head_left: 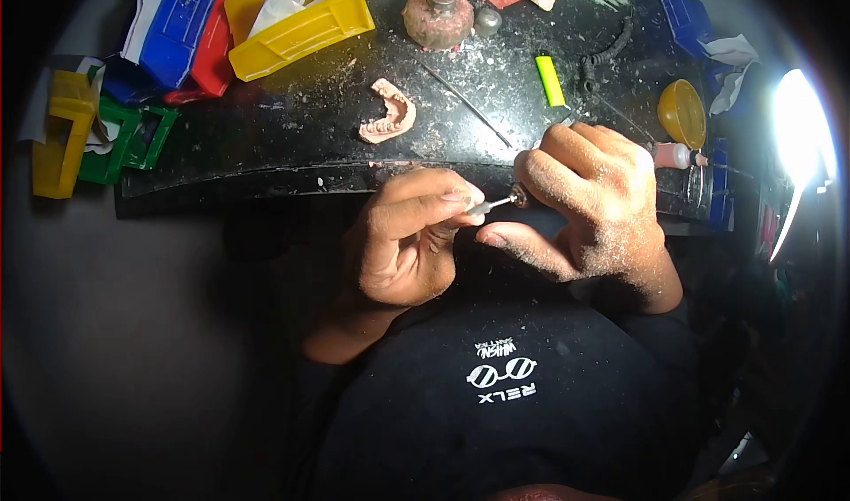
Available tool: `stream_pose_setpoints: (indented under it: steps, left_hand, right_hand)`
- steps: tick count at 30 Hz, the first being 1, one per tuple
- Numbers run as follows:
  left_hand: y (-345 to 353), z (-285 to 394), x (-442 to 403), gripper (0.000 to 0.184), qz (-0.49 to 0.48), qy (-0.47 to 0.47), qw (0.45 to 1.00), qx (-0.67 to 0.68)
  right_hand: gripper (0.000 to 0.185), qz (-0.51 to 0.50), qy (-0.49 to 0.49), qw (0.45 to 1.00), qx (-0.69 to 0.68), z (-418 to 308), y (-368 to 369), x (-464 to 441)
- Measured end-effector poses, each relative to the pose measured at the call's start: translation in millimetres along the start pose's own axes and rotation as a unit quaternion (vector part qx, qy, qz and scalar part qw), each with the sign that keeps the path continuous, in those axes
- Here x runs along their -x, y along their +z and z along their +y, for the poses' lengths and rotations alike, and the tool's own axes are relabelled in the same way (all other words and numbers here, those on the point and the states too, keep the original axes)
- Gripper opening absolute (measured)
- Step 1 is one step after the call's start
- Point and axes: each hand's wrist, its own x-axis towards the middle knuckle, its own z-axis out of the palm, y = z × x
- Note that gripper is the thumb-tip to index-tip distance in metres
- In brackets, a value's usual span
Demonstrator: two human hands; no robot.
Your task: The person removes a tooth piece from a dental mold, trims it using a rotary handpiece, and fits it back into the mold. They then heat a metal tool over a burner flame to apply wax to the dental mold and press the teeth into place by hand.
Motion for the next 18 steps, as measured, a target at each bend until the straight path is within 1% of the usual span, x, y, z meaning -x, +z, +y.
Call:
stream_pose_setpoints:
  steps: [5, 10, 12, 14, 16, 18]
  left_hand:
    - [-1.6, -1.7, -0.1, 0.032, -0.006, 0.008, 1.0, -0.002]
    - [-1.2, -2.8, 2.0, 0.032, -0.002, -0.003, 1.0, 0.005]
    - [-2.1, -3.3, 2.5, 0.031, -0.006, -0.008, 1.0, 0.001]
    - [-3.9, -5.2, 3.5, 0.021, -0.022, -0.01, 0.999, -0.026]
    - [-3.2, -7.4, 5.0, 0.02, -0.018, -0.008, 1.0, -0.019]
    - [-3.4, -10.3, 4.8, 0.02, -0.013, -0.005, 1.0, -0.012]
  right_hand:
    - [0.043, -0.005, 0.004, 1.0, -0.007, 0.5, 0.8, -0.4]
    - [0.043, 0.002, 0.002, 1.0, -0.007, 0.6, 3.3, -1.2]
    - [0.043, -0.012, 0.008, 1.0, 0.003, 1.0, 1.8, -1.6]
    - [0.043, -0.02, 0.006, 1.0, -0.008, 1.7, 1.1, -1.7]
    - [0.043, -0.028, 0.003, 0.999, -0.018, 5.0, -1.2, -2.1]
    - [0.042, -0.05, 0.054, 0.995, -0.064, 15.5, -6.6, -3.2]
